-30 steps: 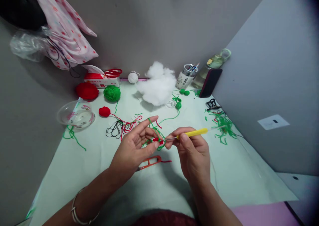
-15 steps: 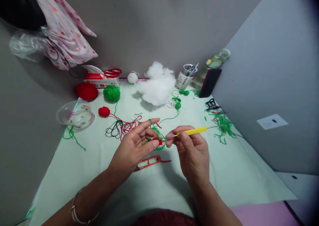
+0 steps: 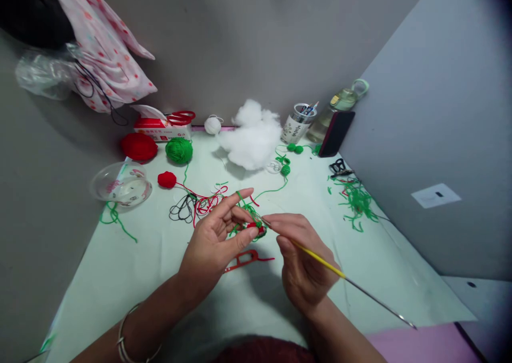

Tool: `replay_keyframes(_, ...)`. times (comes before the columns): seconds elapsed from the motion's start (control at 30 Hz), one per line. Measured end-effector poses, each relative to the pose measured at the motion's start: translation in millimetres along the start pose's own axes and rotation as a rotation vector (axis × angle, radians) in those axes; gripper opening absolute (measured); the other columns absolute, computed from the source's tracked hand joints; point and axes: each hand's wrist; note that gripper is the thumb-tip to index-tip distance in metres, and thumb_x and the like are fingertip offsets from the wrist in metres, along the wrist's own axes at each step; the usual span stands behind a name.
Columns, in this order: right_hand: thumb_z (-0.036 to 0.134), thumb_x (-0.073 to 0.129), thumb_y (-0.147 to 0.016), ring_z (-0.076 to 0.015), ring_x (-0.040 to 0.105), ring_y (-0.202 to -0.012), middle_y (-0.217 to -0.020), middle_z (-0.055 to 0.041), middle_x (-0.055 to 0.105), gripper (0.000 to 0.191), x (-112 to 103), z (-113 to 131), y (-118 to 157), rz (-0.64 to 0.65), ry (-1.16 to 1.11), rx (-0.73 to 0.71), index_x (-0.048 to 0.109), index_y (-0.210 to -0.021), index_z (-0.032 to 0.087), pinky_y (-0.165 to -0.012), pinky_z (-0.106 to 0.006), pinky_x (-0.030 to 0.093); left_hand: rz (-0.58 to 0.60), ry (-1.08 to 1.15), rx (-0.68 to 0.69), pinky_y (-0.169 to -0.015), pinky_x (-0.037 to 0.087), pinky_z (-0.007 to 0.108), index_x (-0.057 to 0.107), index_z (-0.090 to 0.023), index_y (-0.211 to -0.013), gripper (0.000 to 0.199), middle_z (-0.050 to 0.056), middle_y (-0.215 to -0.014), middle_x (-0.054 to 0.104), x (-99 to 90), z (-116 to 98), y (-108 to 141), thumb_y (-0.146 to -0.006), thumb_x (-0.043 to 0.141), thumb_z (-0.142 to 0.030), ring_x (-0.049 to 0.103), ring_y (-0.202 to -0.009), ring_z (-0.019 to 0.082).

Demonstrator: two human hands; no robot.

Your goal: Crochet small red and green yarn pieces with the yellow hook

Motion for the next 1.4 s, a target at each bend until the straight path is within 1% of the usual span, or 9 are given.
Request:
replay_keyframes(0.1, 0.008, 0.058, -0.102, -0.0204, 0.075, -0.094, -0.103, -0.0051, 0.082, 0.030, 1, -2, -1, -0.086, -0.090, 0.045, 0.077, -0.119, 0.025, -0.079, -0.037, 0.063, -0.015, -0.010, 0.009, -0.092, 0.058, 0.029, 0.065, -0.021, -0.137, 0.058, -0.003, -0.085, 0.071, -0.4, -1, 0, -0.082, 0.084, -0.020, 0.071, -0.090, 0.015)
replay_keyframes(0.2, 0.011, 0.057, -0.104, -0.0196, 0.074, -0.088, -0.099, -0.0035, 0.081, 0.026, 2, -3, -1, -0.143, -0.147, 0.068, 0.078, -0.114, 0.024, -0.074, -0.036, 0.061, -0.027, -0.039, 0.044, -0.095, 0.058, 0.031, 0.068, -0.022, -0.133, 0.053, -0.002, -0.085, 0.072, -1.0, -1, 0, -0.082, 0.083, -0.020, 0.072, -0.091, 0.016)
replay_keyframes(0.43, 0.009, 0.056, -0.103, -0.0178, 0.073, -0.089, -0.098, -0.0028, 0.080, 0.027, 2, -2, -2, -0.102, -0.147, 0.055, 0.077, -0.114, 0.022, -0.075, -0.034, 0.059, -0.069, -0.137, 0.164, -0.091, 0.059, 0.028, 0.071, -0.025, -0.128, 0.046, -0.002, -0.090, 0.077, -1.1, 2, 3, -0.084, 0.080, -0.014, 0.073, -0.092, 0.015)
replay_keyframes(0.57, 0.007, 0.055, -0.102, -0.0175, 0.073, -0.090, -0.098, -0.0029, 0.079, 0.028, 0, -1, -2, -0.077, -0.128, 0.068, 0.076, -0.113, 0.022, -0.075, -0.033, 0.058, -0.074, -0.151, 0.179, -0.091, 0.058, 0.025, 0.072, -0.027, -0.128, 0.045, -0.003, -0.092, 0.077, -2.5, 2, 3, -0.085, 0.079, -0.013, 0.073, -0.092, 0.014)
replay_keyframes(0.8, 0.005, 0.056, -0.101, -0.0184, 0.073, -0.089, -0.098, -0.0046, 0.080, 0.028, -2, 0, -2, -0.042, -0.073, 0.052, 0.075, -0.113, 0.020, -0.075, -0.034, 0.060, -0.096, -0.187, 0.202, -0.092, 0.058, 0.027, 0.074, -0.028, -0.126, 0.044, -0.002, -0.094, 0.078, -2.9, 3, 3, -0.086, 0.079, -0.012, 0.072, -0.093, 0.014)
replay_keyframes(0.97, 0.008, 0.056, -0.101, -0.0204, 0.075, -0.088, -0.096, -0.0076, 0.079, 0.025, -4, 4, -3, 0.031, 0.137, -0.101, 0.073, -0.114, 0.019, -0.072, -0.035, 0.063, -0.097, -0.185, 0.202, -0.091, 0.058, 0.027, 0.074, -0.028, -0.124, 0.043, -0.002, -0.092, 0.078, -2.2, 4, 2, -0.084, 0.079, -0.013, 0.072, -0.090, 0.014)
replay_keyframes(1.1, 0.009, 0.057, -0.102, -0.0211, 0.076, -0.096, -0.104, -0.0129, 0.079, 0.021, -6, 4, 1, 0.127, 0.327, -0.238, 0.071, -0.116, 0.016, -0.076, -0.034, 0.065, -0.107, -0.154, 0.172, -0.090, 0.058, 0.028, 0.074, -0.026, -0.125, 0.044, -0.002, -0.088, 0.074, -1.2, 4, 0, -0.083, 0.081, -0.015, 0.072, -0.088, 0.015)
replay_keyframes(1.27, 0.007, 0.065, -0.098, -0.0242, 0.074, -0.105, -0.111, -0.0140, 0.079, 0.022, -4, -1, 8, 0.068, 0.430, -0.334, 0.074, -0.116, 0.016, -0.082, -0.038, 0.066, -0.134, -0.114, 0.118, -0.089, 0.058, 0.027, 0.072, -0.024, -0.129, 0.050, -0.003, -0.085, 0.070, -0.5, 1, -1, -0.080, 0.083, -0.017, 0.071, -0.087, 0.014)
replay_keyframes(1.4, 0.006, 0.067, -0.097, -0.0257, 0.074, -0.105, -0.112, -0.0167, 0.079, 0.022, 0, -5, 8, 0.084, 0.449, -0.343, 0.076, -0.115, 0.014, -0.083, -0.040, 0.066, -0.114, -0.070, 0.085, -0.086, 0.057, 0.023, 0.072, -0.025, -0.129, 0.052, -0.005, -0.082, 0.069, 1.3, 0, 2, -0.080, 0.083, -0.015, 0.070, -0.086, 0.012)
Point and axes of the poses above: each hand's wrist, its own y-axis away from the middle knuckle, its own x-axis out of the palm, z = x × y
